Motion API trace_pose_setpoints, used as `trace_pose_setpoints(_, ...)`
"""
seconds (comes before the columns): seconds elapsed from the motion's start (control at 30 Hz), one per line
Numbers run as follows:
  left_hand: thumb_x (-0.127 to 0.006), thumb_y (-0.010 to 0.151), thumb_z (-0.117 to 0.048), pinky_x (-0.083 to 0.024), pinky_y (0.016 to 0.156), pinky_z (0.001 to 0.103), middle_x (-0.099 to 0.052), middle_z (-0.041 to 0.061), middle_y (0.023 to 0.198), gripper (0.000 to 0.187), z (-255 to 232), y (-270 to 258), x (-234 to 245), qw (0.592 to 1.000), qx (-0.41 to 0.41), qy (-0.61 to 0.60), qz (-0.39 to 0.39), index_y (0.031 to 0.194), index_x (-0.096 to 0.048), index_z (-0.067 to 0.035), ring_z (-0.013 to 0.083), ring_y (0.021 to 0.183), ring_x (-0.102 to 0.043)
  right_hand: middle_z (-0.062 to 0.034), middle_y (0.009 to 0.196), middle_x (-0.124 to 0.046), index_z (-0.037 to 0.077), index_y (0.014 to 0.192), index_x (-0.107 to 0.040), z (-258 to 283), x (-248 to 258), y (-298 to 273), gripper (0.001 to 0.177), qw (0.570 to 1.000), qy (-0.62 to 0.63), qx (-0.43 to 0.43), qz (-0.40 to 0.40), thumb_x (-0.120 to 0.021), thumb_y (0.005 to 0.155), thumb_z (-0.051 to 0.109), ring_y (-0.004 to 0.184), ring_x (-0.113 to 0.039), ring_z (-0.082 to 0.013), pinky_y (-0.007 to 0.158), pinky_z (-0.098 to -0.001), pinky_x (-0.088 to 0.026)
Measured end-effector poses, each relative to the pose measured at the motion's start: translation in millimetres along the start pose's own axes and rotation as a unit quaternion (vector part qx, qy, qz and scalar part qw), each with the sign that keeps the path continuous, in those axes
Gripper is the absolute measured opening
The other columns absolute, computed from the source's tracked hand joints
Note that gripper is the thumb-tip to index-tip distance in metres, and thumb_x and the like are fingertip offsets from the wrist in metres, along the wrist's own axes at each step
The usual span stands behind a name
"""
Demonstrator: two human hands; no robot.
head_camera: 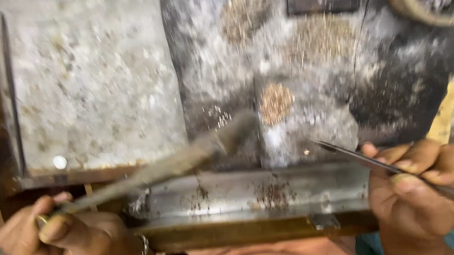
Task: Soldering small metal components using a mouth-blown torch and tweezers on a jewelry workbench.
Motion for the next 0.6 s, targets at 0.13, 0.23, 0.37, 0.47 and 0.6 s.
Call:
trace_pose_setpoints(0.13,-0.053,0.119,-0.023,-0.054,0.065,0.044,-0.054,0.028,0.094,0.045,-8,6,-8,1.000,0.002,0.001,0.005,0.101,-0.060,0.018,0.0346,0.083,-0.051,0.0018,0.106,-0.059,0.025,0.114,-0.055,29,-3,-37,0.031,0.994,-0.104,-0.016,-0.004,-0.061,0.094,0.003,0.101,-0.069,-0.0226,0.117,-0.0484,-0.065)
trace_pose_setpoints(0.23,-0.058,0.114,-0.027,-0.042,0.076,0.042,-0.058,0.021,0.086,0.041,-13,9,-3,0.999,0.011,0.022,-0.048,0.100,-0.066,0.011,0.0316,0.082,-0.053,-0.0076,0.099,-0.067,0.018,0.104,-0.056,30,-37,-41,0.030,0.972,-0.227,-0.058,-0.029,-0.069,0.088,-0.005,0.102,-0.077,-0.0243,0.118,-0.0499,-0.073)
trace_pose_setpoints(0.37,-0.058,0.113,-0.021,-0.043,0.076,0.039,-0.061,0.020,0.089,0.037,-7,4,-4,1.000,0.002,-0.005,-0.028,0.100,-0.067,0.012,0.0299,0.084,-0.053,-0.0184,0.085,-0.071,0.001,0.079,-0.057,13,-37,-55,0.018,0.933,-0.347,-0.084,0.046,-0.074,0.079,-0.005,0.082,-0.075,-0.0234,0.105,-0.0433,-0.070)
trace_pose_setpoints(0.47,-0.061,0.111,-0.022,-0.041,0.077,0.037,-0.060,0.018,0.086,0.037,-9,6,-8,0.999,0.009,-0.021,-0.049,0.099,-0.069,0.012,0.0274,0.083,-0.053,-0.0125,0.090,-0.071,0.009,0.075,-0.048,14,-39,-59,0.032,0.931,-0.362,-0.050,0.018,-0.079,0.076,-0.001,0.096,-0.079,-0.0216,0.097,-0.0361,-0.068)
trace_pose_setpoints(0.6,-0.059,0.111,-0.027,-0.041,0.082,0.037,-0.061,0.019,0.084,0.045,-14,5,-6,0.998,0.040,0.007,-0.046,0.097,-0.069,0.014,0.0284,0.084,-0.054,-0.0108,0.102,-0.073,0.017,0.107,-0.066,25,-41,-53,0.040,0.973,-0.210,0.087,0.036,-0.079,0.076,-0.005,0.099,-0.081,-0.0229,0.108,-0.0465,-0.075)
Point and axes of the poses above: each hand's wrist, its own y-axis towards the middle knuckle, its own x-axis out of the back of the hand, z = x × y, the point moved 2 cm from there along y, towards the middle knuckle
